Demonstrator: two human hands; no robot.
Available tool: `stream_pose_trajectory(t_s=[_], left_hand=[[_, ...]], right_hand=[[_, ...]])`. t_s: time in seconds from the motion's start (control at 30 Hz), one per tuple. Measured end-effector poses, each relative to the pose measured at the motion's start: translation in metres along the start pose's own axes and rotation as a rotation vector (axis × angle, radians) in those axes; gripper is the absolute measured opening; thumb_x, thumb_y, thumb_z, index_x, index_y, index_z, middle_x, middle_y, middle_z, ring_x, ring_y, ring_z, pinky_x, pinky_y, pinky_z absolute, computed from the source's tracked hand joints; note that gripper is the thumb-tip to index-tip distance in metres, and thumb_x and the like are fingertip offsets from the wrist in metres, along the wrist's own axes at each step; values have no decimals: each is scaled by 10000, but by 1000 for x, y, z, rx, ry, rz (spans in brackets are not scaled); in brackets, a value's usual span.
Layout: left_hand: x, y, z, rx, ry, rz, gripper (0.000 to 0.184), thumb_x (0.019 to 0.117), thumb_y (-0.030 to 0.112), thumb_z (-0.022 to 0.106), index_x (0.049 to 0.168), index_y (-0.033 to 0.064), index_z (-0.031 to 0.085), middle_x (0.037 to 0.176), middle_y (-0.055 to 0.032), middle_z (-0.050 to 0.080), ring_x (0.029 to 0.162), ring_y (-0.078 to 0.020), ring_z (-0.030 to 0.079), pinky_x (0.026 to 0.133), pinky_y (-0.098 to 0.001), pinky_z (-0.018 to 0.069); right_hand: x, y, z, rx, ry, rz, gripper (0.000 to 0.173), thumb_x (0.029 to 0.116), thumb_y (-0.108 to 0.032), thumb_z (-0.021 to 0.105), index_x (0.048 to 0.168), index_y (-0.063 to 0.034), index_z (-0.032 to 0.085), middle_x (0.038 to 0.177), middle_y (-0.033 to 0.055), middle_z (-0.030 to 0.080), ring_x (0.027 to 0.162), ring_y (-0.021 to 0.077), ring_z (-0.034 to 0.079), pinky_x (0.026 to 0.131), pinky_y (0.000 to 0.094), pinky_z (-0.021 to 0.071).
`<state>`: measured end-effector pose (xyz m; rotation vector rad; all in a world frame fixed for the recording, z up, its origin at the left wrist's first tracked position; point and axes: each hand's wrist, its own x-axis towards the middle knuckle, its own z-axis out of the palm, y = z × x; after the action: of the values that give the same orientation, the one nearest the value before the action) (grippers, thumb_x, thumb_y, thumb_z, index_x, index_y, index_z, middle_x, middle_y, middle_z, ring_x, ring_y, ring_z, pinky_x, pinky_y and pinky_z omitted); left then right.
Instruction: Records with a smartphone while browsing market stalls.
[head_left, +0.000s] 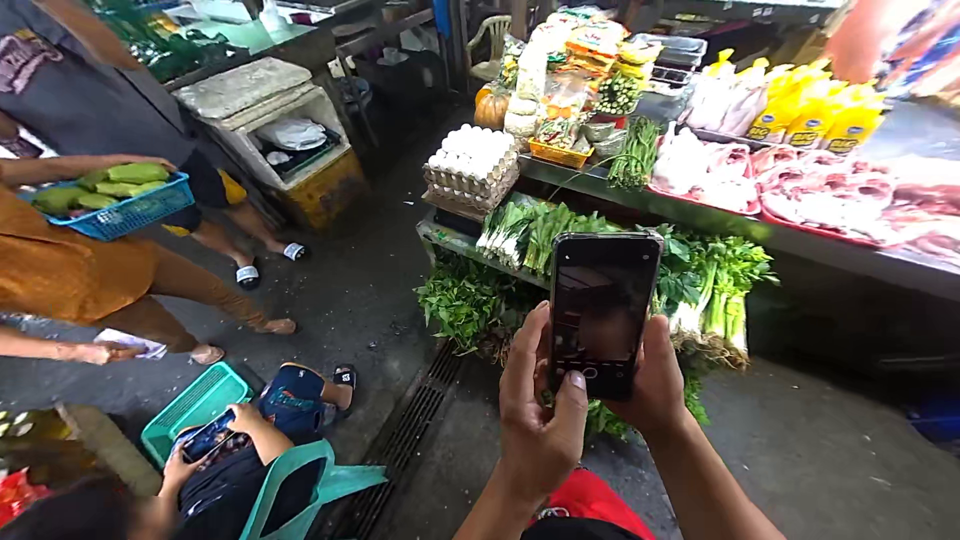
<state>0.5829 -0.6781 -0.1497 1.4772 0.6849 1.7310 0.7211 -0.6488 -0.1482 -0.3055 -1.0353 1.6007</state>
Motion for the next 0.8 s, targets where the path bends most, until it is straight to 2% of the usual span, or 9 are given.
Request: stream_pose_trajectory(t_s=[0.13,0.27,0.43,0.57,0.67,0.73,0.8], left_hand=[[-2,-1,42,-32,-60,2,618,907,-31,548,1485,-125,352,1424,-187,548,1264,-186,600,1046,-357,548],[-5,-7,94,-62,-141,0,624,905,-30,539,1496,-105,354,1434,-185,544,1259,-200,603,1031,-366,556],[-8,-26,184,-105,-216,-2,648,893,-39,537,1510,-85,346,1436,-146,549,1253,-168,603,1034,-346,552],[-13,-46,270,-80,-247,13,653,887,-18,550,1505,-85,351,1423,-155,562,1238,-179,618,1012,-351,567],[-22,-60,329,-38,-272,20,658,901,17,573,1514,-60,345,1420,-150,552,1251,-170,597,1007,-335,561],[-31,-67,362,-28,-276,-13,662,904,14,578,1516,-60,336,1398,-151,558,1181,-151,629,886,-290,603],[-38,-71,393,-42,-254,-59,664,898,0,578,1511,-78,333,1379,-156,566,1132,-147,645,828,-276,612]], right_hand=[[-24,-32,-20,-30,62,-52,638,926,-731,490,1279,-229,662,1174,-12,738,1094,115,698,938,346,590],[-51,-70,-53,-16,95,-107,627,928,-713,518,1283,-218,664,1174,6,740,1075,127,709,917,353,601],[-88,-133,-118,-2,118,-116,645,911,-719,542,1283,-208,669,1166,24,744,1044,145,722,882,364,616],[-121,-194,-185,-14,90,-97,668,908,-738,531,1285,-203,665,1138,54,746,975,170,734,817,373,629],[-147,-232,-232,1,36,-59,677,921,-752,495,1294,-210,654,1119,93,743,851,206,747,661,374,639],[-164,-252,-256,39,11,-41,675,932,-745,485,1304,-207,647,1120,103,739,807,209,744,610,364,632],[-178,-270,-272,53,43,-46,654,941,-724,493,1301,-202,651,1123,90,742,826,193,747,633,356,637]])
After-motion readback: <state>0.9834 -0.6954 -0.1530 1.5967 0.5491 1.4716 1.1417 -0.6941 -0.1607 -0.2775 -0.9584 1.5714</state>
